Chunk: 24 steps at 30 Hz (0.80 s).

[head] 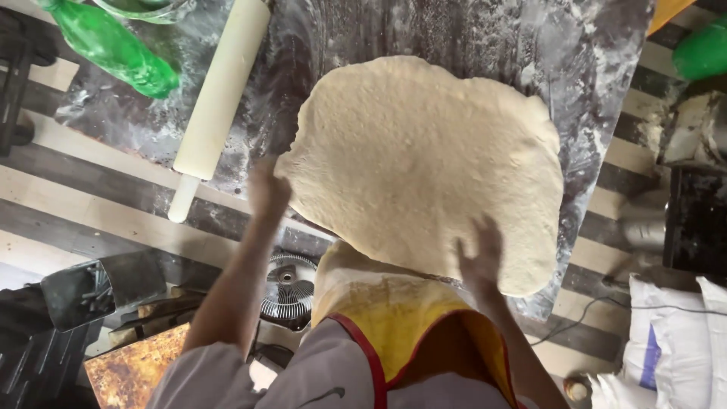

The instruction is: Rolling out dough with a rolling pin and cutting out donut shapes using a circular cutter.

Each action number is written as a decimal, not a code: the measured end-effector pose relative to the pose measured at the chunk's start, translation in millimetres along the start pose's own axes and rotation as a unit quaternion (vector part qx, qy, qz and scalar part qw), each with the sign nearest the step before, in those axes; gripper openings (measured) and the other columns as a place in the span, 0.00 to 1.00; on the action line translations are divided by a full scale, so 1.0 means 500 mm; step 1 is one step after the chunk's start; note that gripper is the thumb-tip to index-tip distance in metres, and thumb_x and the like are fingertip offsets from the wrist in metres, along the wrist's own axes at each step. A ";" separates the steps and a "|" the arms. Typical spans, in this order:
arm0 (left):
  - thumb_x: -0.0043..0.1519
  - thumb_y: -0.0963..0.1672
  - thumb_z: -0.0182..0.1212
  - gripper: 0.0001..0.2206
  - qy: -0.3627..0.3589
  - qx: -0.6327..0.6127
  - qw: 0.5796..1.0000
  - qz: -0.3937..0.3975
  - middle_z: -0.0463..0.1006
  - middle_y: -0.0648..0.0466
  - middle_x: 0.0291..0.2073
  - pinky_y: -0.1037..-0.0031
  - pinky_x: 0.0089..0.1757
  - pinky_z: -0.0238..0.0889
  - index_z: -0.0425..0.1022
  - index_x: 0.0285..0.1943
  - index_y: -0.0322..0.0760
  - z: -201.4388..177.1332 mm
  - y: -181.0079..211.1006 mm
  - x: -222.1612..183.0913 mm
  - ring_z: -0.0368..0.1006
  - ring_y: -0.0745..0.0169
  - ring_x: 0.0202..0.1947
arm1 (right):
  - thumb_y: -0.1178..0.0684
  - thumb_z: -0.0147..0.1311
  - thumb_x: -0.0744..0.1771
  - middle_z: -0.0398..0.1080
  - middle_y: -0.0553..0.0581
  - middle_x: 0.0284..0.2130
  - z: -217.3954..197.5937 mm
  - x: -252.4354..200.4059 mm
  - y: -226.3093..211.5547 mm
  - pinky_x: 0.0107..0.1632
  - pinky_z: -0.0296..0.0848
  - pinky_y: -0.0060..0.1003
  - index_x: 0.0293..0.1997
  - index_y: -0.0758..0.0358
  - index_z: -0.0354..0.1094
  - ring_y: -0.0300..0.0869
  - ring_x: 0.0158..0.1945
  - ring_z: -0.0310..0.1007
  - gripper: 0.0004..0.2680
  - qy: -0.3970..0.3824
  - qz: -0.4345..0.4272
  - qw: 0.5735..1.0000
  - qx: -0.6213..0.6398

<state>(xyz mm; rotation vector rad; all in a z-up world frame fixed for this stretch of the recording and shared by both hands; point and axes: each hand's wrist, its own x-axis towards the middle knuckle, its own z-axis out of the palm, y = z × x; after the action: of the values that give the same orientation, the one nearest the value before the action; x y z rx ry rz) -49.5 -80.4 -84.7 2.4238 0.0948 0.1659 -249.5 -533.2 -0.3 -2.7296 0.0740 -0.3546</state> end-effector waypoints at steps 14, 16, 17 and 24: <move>0.63 0.62 0.44 0.39 -0.231 0.170 0.938 0.198 0.39 0.49 0.79 0.33 0.65 0.12 0.45 0.81 0.48 0.042 0.260 0.111 0.26 0.41 0.78 | 0.28 0.54 0.66 0.31 0.62 0.79 0.197 0.337 -0.193 0.72 0.19 0.71 0.80 0.48 0.43 0.59 0.79 0.24 0.34 -0.209 0.002 0.972 -0.111; 0.63 0.63 0.44 0.39 -0.222 0.172 0.935 0.216 0.39 0.49 0.79 0.33 0.65 0.13 0.45 0.81 0.47 0.020 0.262 0.106 0.26 0.41 0.78 | 0.29 0.54 0.66 0.31 0.62 0.79 0.173 0.342 -0.224 0.72 0.20 0.72 0.80 0.49 0.42 0.59 0.79 0.24 0.35 -0.201 0.007 0.973 -0.116; 0.64 0.63 0.45 0.40 -0.240 0.174 0.933 0.206 0.40 0.48 0.79 0.33 0.65 0.13 0.45 0.81 0.46 0.006 0.266 0.104 0.27 0.42 0.78 | 0.29 0.54 0.65 0.30 0.61 0.78 0.156 0.347 -0.244 0.71 0.19 0.72 0.79 0.49 0.41 0.59 0.79 0.24 0.36 -0.219 0.013 0.968 -0.118; 0.57 0.51 0.59 0.39 -0.203 0.100 0.973 0.036 0.45 0.43 0.77 0.40 0.65 0.21 0.48 0.80 0.45 -0.128 0.240 0.069 0.34 0.41 0.75 | 0.31 0.53 0.66 0.28 0.61 0.78 0.132 0.270 -0.203 0.71 0.18 0.70 0.78 0.48 0.40 0.58 0.79 0.23 0.33 -0.242 0.039 0.965 -0.098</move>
<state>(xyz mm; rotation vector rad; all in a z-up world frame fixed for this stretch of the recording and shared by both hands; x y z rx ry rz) -21.8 -125.9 44.9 2.6107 -0.1694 -0.3242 -102.0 -428.4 11.2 -2.9142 0.0852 0.3648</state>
